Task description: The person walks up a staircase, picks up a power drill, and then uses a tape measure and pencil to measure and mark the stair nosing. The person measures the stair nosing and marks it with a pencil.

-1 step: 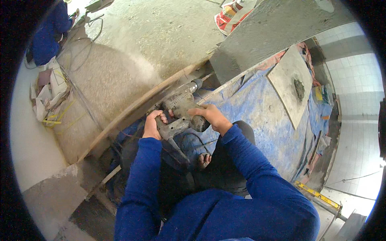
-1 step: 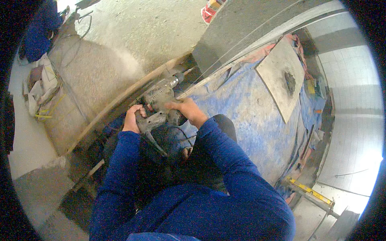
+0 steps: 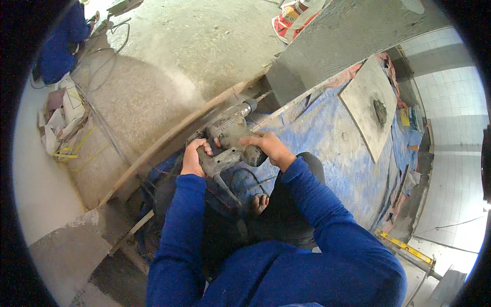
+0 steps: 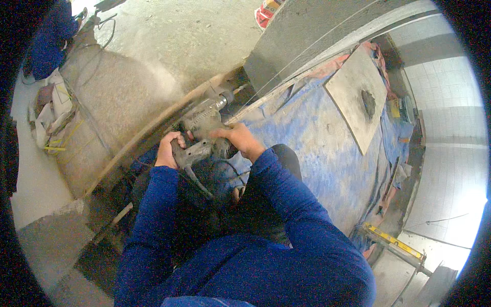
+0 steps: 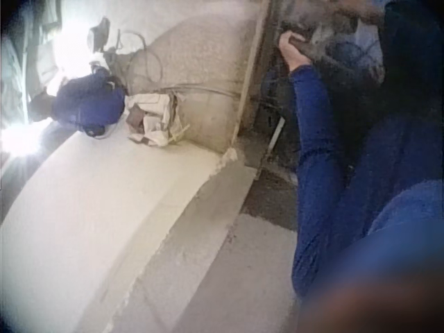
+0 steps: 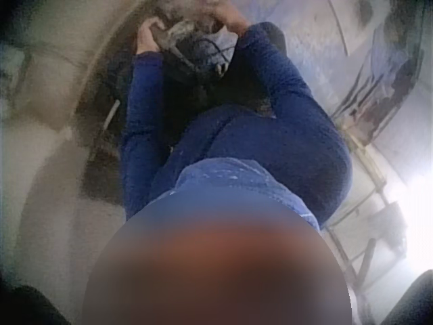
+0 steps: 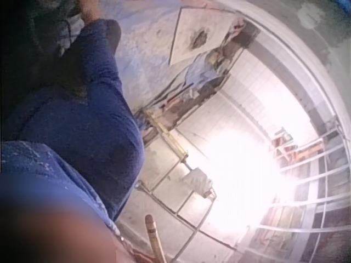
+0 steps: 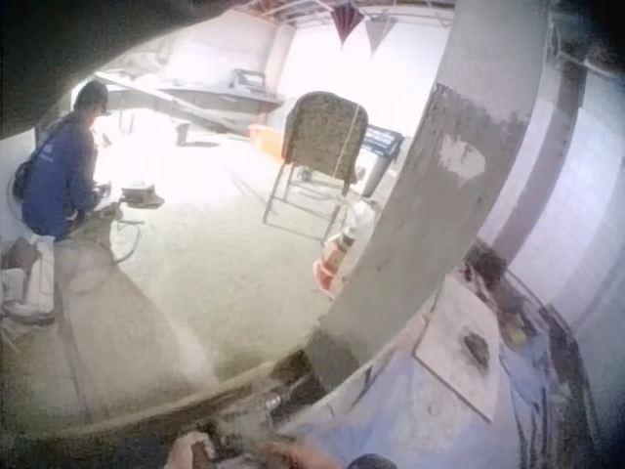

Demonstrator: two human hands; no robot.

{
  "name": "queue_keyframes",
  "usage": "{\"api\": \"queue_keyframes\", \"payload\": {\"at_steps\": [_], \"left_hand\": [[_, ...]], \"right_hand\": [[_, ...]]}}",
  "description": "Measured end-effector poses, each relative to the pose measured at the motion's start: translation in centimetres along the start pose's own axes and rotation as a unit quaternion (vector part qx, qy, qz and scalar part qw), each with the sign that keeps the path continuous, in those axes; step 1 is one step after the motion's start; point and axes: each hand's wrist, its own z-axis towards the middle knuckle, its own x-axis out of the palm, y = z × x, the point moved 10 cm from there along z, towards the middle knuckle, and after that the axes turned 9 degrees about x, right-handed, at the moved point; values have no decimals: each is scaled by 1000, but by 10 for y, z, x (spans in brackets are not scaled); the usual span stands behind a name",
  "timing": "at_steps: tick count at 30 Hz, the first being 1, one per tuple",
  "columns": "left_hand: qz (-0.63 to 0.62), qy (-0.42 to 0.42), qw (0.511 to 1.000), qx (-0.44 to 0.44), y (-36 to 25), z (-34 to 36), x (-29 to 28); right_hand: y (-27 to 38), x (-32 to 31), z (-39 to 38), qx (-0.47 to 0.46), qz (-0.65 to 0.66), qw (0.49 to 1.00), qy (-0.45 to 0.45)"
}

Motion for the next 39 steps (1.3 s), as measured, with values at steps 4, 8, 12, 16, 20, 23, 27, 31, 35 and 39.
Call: {"api": "queue_keyframes", "payload": {"at_steps": [4, 8, 12, 16, 20, 23, 27, 31, 35, 39], "left_hand": [[-2, 5, 1000, -1, -8, 4, 6], [12, -7, 1000, 11, -13, 9, 2], [19, 4, 1000, -4, -9, 9, 3], [2, -18, 999, -28, 1, -1, 1], [0, -20, 1000, 1, -4, -7, 9], [-9, -29, 999, -11, -7, -10, 13], [17, -8, 1000, 20, -20, 2, 16], [11, -23, 1000, -14, -12, 13, 3], [20, -30, 999, -20, -2, 8, -8], [37, -24, 999, -12, 1, -7, -1]], "right_hand": [[0, -1, -1, -7, 45, 999, 0], [2, 2, 0, -10, 43, 999, 8], [8, 5, 6, -40, 10, 999, 7], [-3, -3, 5, 10, -2, 1000, -2], [-1, -6, -6, 13, 35, 999, 7], [8, -7, -10, 8, 27, 1000, 7], [15, -3, -5, -3, 28, 999, 15], [8, -1, 9, 6, -13, 1000, 8], [6, 4, 10, -50, -13, 999, 7], [-3, -5, 2, -6, -18, 1000, 7]]}}
